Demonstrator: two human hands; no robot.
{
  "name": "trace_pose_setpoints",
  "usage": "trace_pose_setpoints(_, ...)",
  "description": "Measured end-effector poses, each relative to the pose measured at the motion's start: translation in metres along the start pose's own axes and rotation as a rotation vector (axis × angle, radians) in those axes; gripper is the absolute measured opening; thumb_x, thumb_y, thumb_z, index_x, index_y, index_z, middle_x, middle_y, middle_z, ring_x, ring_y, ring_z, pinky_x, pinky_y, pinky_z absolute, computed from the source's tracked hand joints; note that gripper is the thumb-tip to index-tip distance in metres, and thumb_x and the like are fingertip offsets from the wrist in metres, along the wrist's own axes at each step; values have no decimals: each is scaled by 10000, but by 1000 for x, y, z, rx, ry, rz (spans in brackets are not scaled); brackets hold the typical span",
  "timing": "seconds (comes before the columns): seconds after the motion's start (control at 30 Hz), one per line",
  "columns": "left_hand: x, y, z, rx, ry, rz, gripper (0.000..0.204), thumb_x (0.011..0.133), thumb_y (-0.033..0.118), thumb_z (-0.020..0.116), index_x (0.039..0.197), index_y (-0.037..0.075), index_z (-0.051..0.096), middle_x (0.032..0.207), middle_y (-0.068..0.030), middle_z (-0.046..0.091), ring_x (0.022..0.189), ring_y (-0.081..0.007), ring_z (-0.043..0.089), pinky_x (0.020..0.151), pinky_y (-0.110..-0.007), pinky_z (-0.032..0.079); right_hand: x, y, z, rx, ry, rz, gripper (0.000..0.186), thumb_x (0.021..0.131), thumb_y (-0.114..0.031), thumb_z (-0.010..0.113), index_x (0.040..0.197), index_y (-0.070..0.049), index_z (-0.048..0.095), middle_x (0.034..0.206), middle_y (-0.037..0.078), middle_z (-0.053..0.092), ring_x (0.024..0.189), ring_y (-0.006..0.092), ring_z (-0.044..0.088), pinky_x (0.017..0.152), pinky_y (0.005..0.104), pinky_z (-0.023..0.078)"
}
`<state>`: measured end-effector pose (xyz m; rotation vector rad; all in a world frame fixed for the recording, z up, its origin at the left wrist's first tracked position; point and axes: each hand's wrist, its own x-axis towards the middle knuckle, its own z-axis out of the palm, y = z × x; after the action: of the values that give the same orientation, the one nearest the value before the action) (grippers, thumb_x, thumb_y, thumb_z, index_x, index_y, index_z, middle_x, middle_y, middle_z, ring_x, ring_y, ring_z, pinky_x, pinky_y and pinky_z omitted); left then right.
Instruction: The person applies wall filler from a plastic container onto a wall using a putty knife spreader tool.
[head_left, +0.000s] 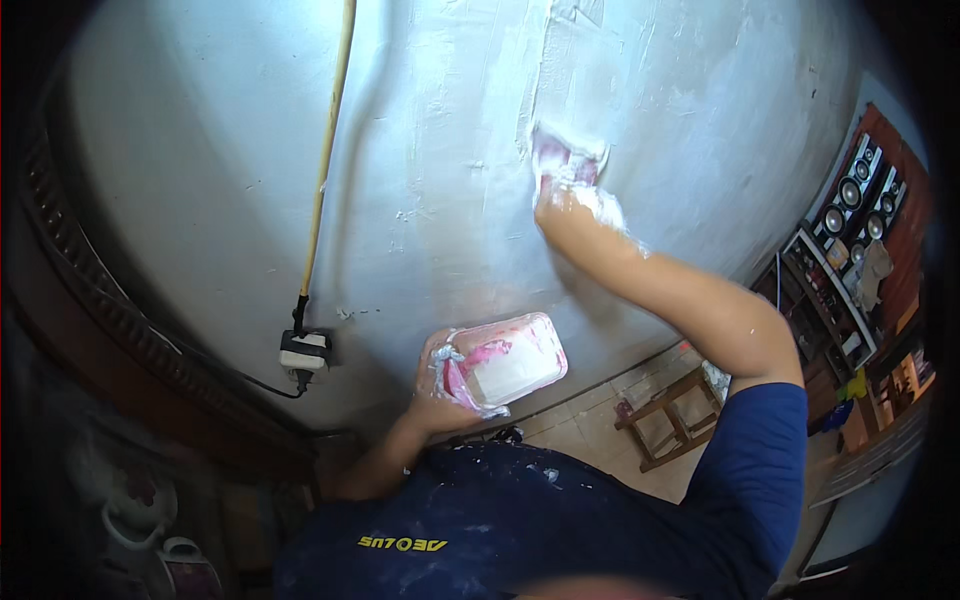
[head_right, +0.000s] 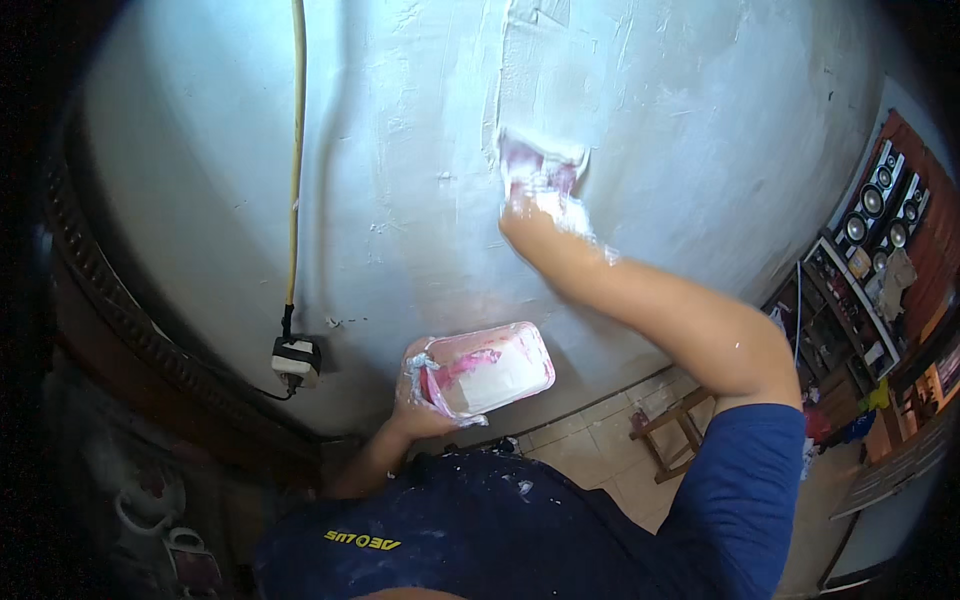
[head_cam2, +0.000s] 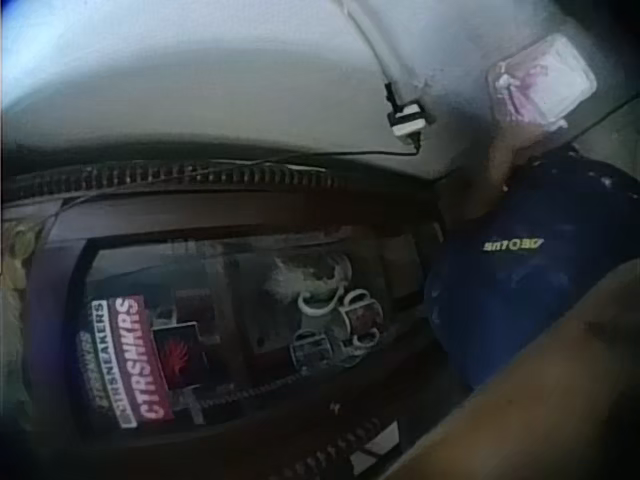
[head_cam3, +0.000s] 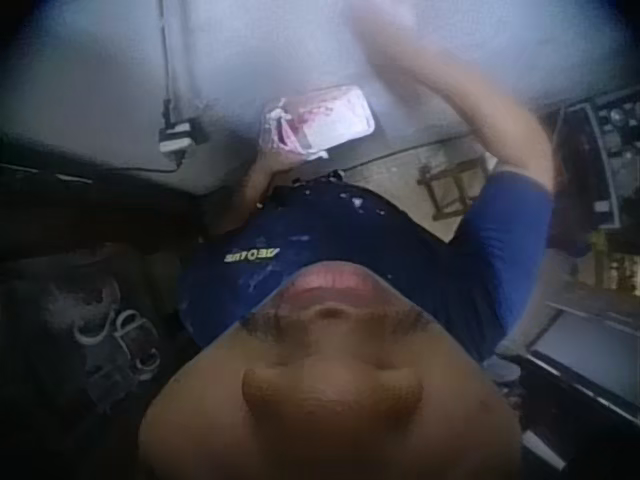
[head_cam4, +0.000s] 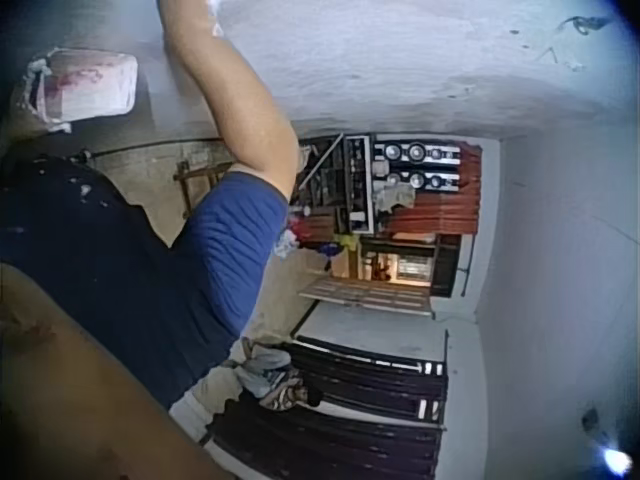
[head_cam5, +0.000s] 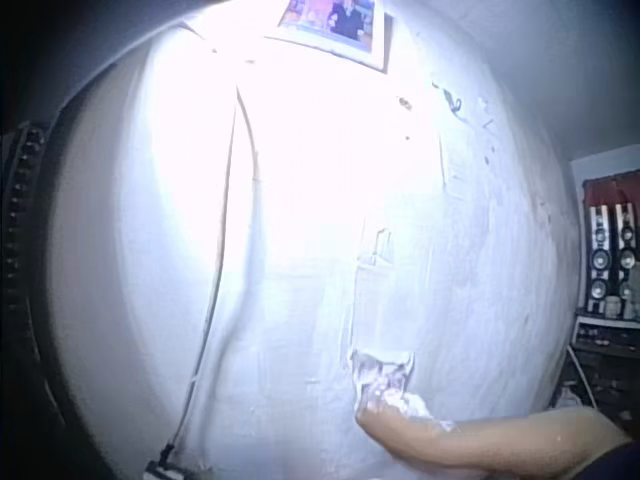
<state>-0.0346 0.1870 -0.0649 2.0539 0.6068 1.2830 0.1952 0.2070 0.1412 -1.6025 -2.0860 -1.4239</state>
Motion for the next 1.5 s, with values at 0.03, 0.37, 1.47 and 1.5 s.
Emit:
trace_pose_setpoints(0.03, -3, 1, 1, 21, 19, 14, 1162, 396, 402, 954, 1296, 10, 331, 1202, -118, 465, 1139, -244, 485, 977, -381, 414, -14, -4, -7, 80, -114, -42, 52, 719, -42, 599, 763, -19, 616, 610, 88, 580, 504, 198, 609, 432, 343, 504)
trace_pose_setpoints(0.37, -12, 3, 2, 85, 85, -76, 1100, 428, 411, 945, 1285, 35, 369, 1220, -125, 422, 1137, -251, 479, 973, -377, 427, 40, 69, -111, 33, -56, 164, 169, 821, -32, 492, 945, 32, 589, 819, 228, 632, 755, 353, 647, 647, 442, 516)
trace_pose_setpoints(1.47, 4, 18, 13, 268, 56, -40, 1122, 417, 394, 947, 1283, 14, 344, 1198, -123, 474, 1118, -250, 508, 964, -391, 430, -5, 49, -106, 212, -241, -232, 117, 754, -13, 560, 826, 33, 640, 714, 156, 641, 641, 281, 667, 528, 415, 519)
trace_pose_setpoints(1.5, 4, 23, 9, 316, 32, -54, 1128, 416, 396, 948, 1286, 15, 340, 1198, -123, 474, 1118, -249, 508, 964, -390, 431, 6, 59, -118, 232, -159, -151, 114, 761, 2, 552, 827, 46, 633, 735, 176, 642, 652, 305, 669, 559, 427, 529)
